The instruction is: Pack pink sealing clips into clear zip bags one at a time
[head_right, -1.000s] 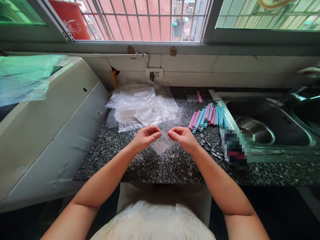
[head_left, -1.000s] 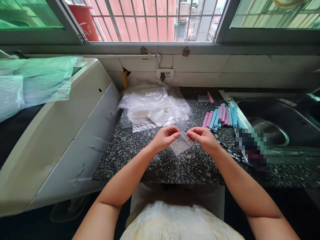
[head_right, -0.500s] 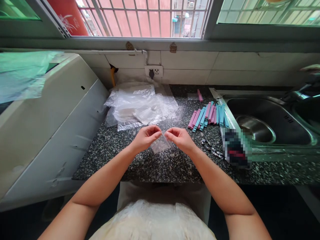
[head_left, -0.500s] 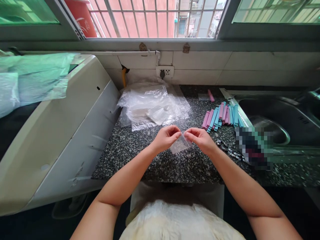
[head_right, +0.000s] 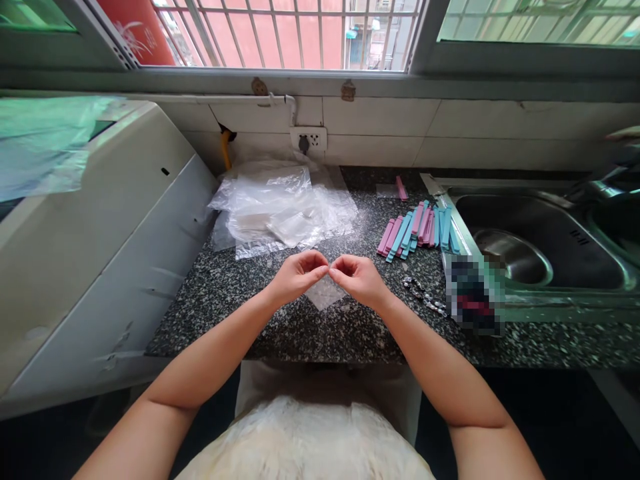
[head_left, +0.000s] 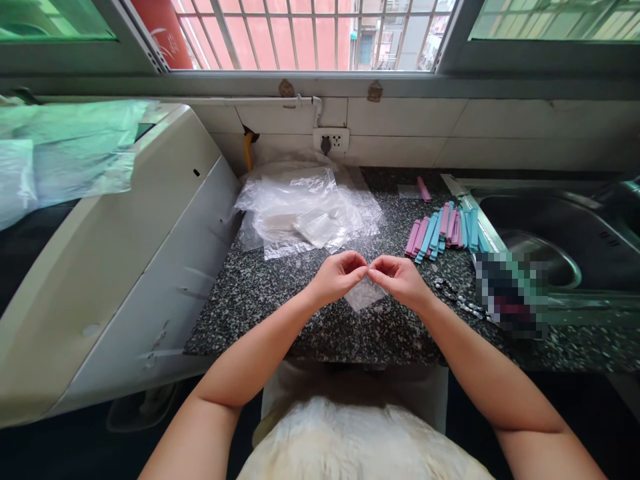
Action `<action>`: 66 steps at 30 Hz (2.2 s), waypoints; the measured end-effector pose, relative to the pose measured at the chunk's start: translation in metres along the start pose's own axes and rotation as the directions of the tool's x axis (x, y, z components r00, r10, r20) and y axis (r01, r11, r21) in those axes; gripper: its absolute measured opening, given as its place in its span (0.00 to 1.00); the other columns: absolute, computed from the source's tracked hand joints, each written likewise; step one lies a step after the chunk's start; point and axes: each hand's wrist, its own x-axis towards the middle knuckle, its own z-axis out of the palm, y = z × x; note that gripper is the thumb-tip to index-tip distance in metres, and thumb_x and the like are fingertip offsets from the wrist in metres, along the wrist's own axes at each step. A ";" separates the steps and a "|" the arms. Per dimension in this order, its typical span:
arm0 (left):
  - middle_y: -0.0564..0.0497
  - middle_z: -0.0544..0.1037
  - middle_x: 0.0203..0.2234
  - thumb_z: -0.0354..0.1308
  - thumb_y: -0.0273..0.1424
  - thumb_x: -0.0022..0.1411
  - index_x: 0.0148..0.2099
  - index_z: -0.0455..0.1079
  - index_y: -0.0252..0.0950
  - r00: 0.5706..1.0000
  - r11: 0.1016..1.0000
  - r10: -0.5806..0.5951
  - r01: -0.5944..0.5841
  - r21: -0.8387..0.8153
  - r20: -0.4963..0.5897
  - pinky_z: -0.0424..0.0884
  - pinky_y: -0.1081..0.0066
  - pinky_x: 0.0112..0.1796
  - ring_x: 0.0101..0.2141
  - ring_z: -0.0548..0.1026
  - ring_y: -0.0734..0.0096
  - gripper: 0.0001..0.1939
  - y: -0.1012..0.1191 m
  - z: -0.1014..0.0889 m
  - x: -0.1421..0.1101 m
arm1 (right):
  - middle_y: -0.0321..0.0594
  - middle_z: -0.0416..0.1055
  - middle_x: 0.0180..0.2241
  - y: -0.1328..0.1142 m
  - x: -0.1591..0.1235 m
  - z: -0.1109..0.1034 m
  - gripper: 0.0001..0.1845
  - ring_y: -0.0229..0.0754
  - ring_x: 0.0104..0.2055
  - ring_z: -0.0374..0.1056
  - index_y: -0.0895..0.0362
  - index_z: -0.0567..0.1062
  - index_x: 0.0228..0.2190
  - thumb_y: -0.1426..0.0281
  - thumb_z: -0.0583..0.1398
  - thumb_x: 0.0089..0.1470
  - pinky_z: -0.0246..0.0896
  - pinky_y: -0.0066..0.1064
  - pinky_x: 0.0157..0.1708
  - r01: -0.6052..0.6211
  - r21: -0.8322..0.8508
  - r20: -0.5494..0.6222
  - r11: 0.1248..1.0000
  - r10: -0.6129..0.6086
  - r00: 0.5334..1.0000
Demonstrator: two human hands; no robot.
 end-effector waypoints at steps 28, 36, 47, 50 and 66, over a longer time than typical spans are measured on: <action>0.55 0.68 0.18 0.60 0.35 0.48 0.25 0.66 0.33 0.985 0.986 -0.074 0.049 -0.157 -0.159 0.63 0.75 0.25 0.22 0.64 0.80 0.10 0.003 -0.003 0.004 | 0.35 0.67 0.22 0.001 0.001 0.003 0.12 0.34 0.25 0.61 0.57 0.70 0.23 0.60 0.61 0.45 0.57 0.28 0.26 -0.002 0.043 -0.078 0.999 0.006 0.997; 0.55 0.69 0.19 0.60 0.36 0.48 0.26 0.67 0.33 0.991 0.988 -0.068 0.052 -0.142 -0.111 0.63 0.75 0.26 0.23 0.65 0.79 0.10 0.001 -0.003 0.004 | 0.33 0.64 0.20 0.000 0.001 0.002 0.12 0.33 0.23 0.58 0.58 0.69 0.21 0.62 0.60 0.45 0.54 0.27 0.24 -0.004 0.012 -0.085 1.000 0.005 0.996; 0.55 0.69 0.19 0.61 0.36 0.47 0.25 0.67 0.33 0.992 0.983 -0.093 0.078 -0.167 -0.082 0.62 0.75 0.25 0.22 0.64 0.80 0.11 0.003 -0.003 0.004 | 0.34 0.66 0.21 0.002 0.002 0.004 0.12 0.33 0.23 0.59 0.58 0.70 0.22 0.61 0.60 0.45 0.55 0.27 0.24 0.003 -0.005 -0.090 1.000 -0.003 0.996; 0.55 0.68 0.18 0.62 0.36 0.47 0.25 0.67 0.33 0.989 0.983 -0.088 0.068 -0.170 -0.118 0.61 0.76 0.25 0.22 0.63 0.80 0.11 0.004 -0.006 0.004 | 0.34 0.66 0.21 0.003 0.002 0.002 0.11 0.33 0.23 0.59 0.58 0.70 0.23 0.61 0.60 0.45 0.55 0.27 0.24 0.005 0.001 -0.099 1.000 -0.005 0.995; 0.55 0.69 0.18 0.64 0.40 0.45 0.25 0.69 0.33 0.990 0.977 -0.118 0.103 -0.187 -0.072 0.61 0.76 0.23 0.21 0.64 0.81 0.14 0.005 -0.004 0.004 | 0.33 0.64 0.19 0.002 0.001 0.004 0.14 0.33 0.22 0.57 0.57 0.68 0.21 0.59 0.60 0.45 0.55 0.27 0.23 0.014 0.011 -0.127 1.000 -0.012 0.992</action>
